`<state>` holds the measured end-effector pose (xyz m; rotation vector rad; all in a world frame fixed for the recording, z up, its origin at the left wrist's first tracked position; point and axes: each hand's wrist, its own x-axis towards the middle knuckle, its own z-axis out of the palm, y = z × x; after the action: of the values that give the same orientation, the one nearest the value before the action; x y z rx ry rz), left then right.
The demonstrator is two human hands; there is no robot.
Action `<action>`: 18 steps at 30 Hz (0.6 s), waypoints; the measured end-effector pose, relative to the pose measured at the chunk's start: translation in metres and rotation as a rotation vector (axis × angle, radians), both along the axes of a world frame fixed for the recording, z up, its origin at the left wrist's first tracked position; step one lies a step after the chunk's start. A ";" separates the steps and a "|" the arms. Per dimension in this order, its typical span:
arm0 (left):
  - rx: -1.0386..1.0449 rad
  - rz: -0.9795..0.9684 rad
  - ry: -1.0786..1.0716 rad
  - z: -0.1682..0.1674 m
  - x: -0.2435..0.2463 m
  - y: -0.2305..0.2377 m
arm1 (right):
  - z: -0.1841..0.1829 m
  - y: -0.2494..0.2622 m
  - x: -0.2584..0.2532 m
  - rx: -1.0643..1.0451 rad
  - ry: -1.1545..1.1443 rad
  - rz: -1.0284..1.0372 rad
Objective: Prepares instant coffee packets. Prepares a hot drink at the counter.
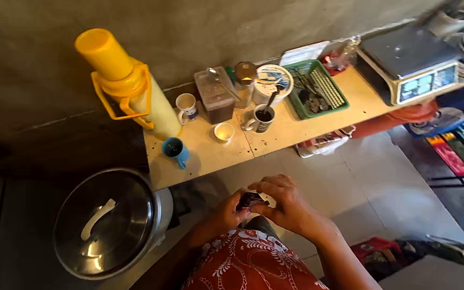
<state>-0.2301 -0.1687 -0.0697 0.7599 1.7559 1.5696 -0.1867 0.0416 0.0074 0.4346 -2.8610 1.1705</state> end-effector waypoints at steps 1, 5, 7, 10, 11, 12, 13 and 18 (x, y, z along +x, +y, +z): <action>-0.002 0.053 -0.023 0.000 -0.003 -0.003 | -0.002 -0.008 -0.018 0.004 -0.013 0.083; 0.135 0.341 -0.320 -0.008 -0.016 -0.019 | -0.001 -0.026 -0.072 -0.072 -0.145 0.176; 0.282 0.537 -0.474 -0.022 -0.018 -0.026 | -0.001 -0.034 -0.093 -0.156 -0.193 0.174; 0.502 0.799 -0.730 -0.022 -0.017 -0.027 | -0.001 -0.039 -0.121 -0.290 -0.304 0.227; 0.557 0.867 -0.803 -0.018 -0.019 -0.025 | -0.006 -0.038 -0.131 -0.289 -0.307 0.195; 0.598 0.927 -0.851 -0.013 -0.021 -0.022 | -0.013 -0.035 -0.140 -0.257 -0.273 0.118; 0.636 0.960 -0.869 -0.009 -0.024 -0.021 | -0.024 -0.030 -0.149 -0.209 -0.222 0.019; 0.602 1.053 -0.760 -0.009 -0.058 -0.012 | -0.085 -0.007 -0.193 -0.017 -0.260 -0.246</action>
<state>-0.2878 -0.1803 -0.0783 -0.6557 1.0766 2.6319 -0.3796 0.0346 -0.0774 -0.0781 -2.9996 1.2872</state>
